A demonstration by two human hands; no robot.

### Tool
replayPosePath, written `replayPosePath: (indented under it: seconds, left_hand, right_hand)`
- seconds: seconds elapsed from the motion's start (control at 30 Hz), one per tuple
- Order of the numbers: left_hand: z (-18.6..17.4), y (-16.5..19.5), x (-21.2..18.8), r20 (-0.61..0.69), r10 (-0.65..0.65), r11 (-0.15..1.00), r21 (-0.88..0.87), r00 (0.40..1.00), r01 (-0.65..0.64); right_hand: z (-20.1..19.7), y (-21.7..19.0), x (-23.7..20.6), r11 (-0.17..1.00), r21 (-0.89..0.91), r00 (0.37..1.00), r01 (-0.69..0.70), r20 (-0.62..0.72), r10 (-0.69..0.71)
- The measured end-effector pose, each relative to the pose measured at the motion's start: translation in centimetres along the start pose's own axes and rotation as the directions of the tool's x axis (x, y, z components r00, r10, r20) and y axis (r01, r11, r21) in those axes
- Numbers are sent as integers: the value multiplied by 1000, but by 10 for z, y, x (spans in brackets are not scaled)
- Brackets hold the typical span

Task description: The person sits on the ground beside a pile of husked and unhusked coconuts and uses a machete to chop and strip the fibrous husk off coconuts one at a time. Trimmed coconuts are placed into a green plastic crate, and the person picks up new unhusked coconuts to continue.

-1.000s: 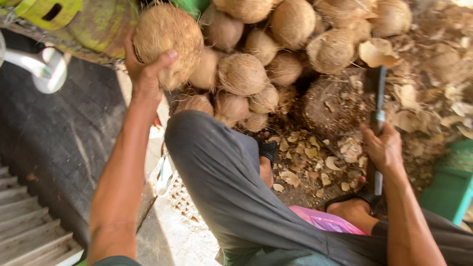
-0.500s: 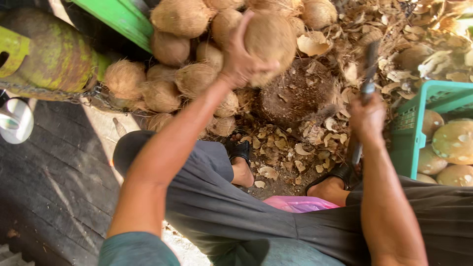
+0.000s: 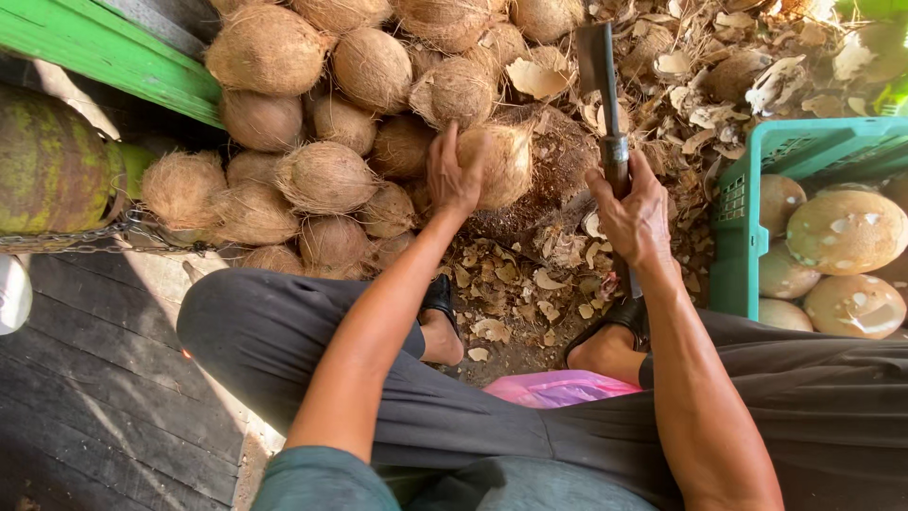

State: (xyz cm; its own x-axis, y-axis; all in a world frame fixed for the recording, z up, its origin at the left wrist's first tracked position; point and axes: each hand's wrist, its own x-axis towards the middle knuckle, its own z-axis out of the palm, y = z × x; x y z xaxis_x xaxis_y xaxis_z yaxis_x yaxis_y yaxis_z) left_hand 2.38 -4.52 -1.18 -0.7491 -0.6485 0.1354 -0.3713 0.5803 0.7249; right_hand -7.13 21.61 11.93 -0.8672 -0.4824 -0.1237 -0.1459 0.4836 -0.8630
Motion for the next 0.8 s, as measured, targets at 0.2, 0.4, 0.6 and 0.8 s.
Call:
replayPosePath:
  seconds: [0.2,0.4,0.6,0.8]
  left_hand:
    - [15,19,7,39,-365,930,-36,930,367]
    - [25,28,18,45,-215,976,43,976,213]
    - [33,34,19,30,-84,989,126,996,80]
    - [30,33,15,-58,-35,989,145,998,43]
  right_hand:
    - [-39,-53,-31,977,111,971,185,-177,-164]
    - [-4,-43,-44,919,204,920,337,-277,-276]
    - [42,-7,-58,894,-61,877,-445,174,448]
    - [16,3,-51,715,634,956,294,-180,-234]
